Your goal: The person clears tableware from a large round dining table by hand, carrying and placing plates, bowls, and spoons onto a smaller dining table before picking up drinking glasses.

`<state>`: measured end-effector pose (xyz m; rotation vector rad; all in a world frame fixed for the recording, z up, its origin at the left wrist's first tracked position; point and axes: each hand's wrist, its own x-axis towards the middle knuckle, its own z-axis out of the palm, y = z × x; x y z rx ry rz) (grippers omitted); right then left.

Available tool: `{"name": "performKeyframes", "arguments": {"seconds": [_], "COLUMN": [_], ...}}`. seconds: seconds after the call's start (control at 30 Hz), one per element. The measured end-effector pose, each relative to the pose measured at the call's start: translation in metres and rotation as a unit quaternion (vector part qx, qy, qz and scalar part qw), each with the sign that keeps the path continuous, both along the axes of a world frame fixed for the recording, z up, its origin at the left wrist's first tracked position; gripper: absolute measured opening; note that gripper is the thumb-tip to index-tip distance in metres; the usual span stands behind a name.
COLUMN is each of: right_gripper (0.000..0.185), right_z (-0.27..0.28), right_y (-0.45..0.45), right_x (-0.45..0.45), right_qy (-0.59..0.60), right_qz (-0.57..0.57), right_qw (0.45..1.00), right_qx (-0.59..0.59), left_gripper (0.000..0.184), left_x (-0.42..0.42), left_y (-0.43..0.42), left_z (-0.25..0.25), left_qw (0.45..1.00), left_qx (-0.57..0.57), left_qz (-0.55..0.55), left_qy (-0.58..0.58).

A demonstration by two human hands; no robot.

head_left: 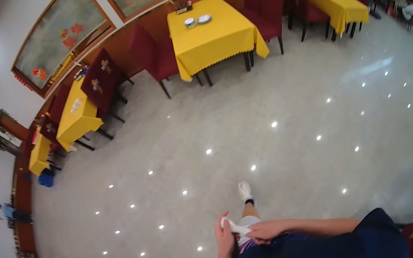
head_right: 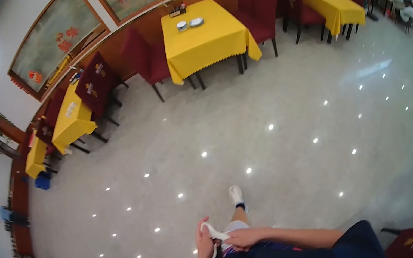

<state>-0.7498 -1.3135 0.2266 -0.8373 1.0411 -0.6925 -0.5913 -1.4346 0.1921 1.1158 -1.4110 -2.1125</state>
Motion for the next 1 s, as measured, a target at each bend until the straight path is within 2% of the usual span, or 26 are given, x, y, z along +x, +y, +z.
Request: {"name": "performKeyframes", "arguments": {"seconds": [0.07,0.2,0.27,0.3,0.33,0.4,0.47,0.5,0.57,0.63,0.67,0.73,0.8,0.83,0.9,0.93,1.0], "right_gripper": [0.044,0.040,0.034,0.032,0.032,0.034,0.038,0.035,0.031,0.030,0.030,0.034,0.039,0.039,0.043,0.043,0.042], "right_z": [-0.007,0.006,0.029,0.021,0.013,0.000,0.014,0.014,0.003,-0.011,-0.024,-0.042,-0.026,-0.029,-0.042,-0.030,0.005], "right_y": [-0.044,-0.123,-0.162,-0.174,-0.184,-0.199,-0.216,-0.224,-0.247,-0.264,-0.275,-0.305,-0.345,-0.361,-0.396,-0.419,-0.465], "right_x": [-0.040,-0.135,-0.186,-0.211,-0.234,-0.276,-0.320,-0.343,-0.392,-0.436,-0.463,-0.523,-0.580,-0.601,-0.653,-0.677,-0.722], "right_qy": [-0.002,0.015,-0.029,-0.034,-0.038,-0.084,-0.101,-0.097,-0.100,-0.107,-0.116,-0.080,0.136,0.117,0.300,0.293,0.359], "right_qz": [0.002,0.006,-0.092,-0.136,-0.126,-0.310,-0.322,-0.366,-0.412,-0.461,-0.464,-0.422,-0.365,-0.367,-0.272,-0.271,-0.188], "right_qw": [1.000,1.000,0.994,0.988,0.989,0.945,0.940,0.923,0.902,0.877,0.873,0.902,0.908,0.909,0.914,0.917,0.913], "right_qx": [-0.004,0.002,0.057,0.056,0.063,0.056,0.056,0.064,0.073,0.085,0.096,0.049,0.152,0.159,-0.020,-0.017,-0.049], "left_gripper": [0.027,0.025,0.023,0.022,0.022,0.024,0.026,0.027,0.030,0.031,0.032,0.031,0.025,0.025,0.024,0.024,0.019], "left_x": [-0.042,-0.141,-0.208,-0.242,-0.278,-0.346,-0.410,-0.443,-0.504,-0.559,-0.587,-0.644,-0.686,-0.698,-0.740,-0.755,-0.780], "left_y": [-0.046,-0.139,-0.188,-0.211,-0.231,-0.263,-0.286,-0.298,-0.319,-0.340,-0.352,-0.375,-0.404,-0.422,-0.461,-0.481,-0.523], "left_z": [-0.010,-0.005,0.005,0.012,0.014,0.025,0.030,0.030,0.012,-0.002,-0.007,-0.013,-0.022,-0.014,0.005,0.008,0.009], "left_qw": [0.999,0.999,0.997,0.995,0.992,0.981,0.975,0.964,0.946,0.946,0.945,0.945,0.948,0.946,0.945,0.945,0.930], "left_qx": [0.039,0.009,-0.038,-0.057,-0.072,-0.101,-0.113,-0.138,-0.173,-0.174,-0.178,-0.170,-0.258,-0.256,-0.259,-0.256,-0.300], "left_qz": [0.007,-0.019,-0.056,-0.072,-0.097,-0.156,-0.185,-0.220,-0.270,-0.273,-0.272,-0.271,-0.181,-0.192,-0.176,-0.177,-0.164], "left_qy": [0.019,0.035,0.032,0.032,0.038,0.049,0.056,0.053,0.046,0.003,-0.034,-0.068,-0.043,-0.061,-0.094,-0.101,-0.137]}}
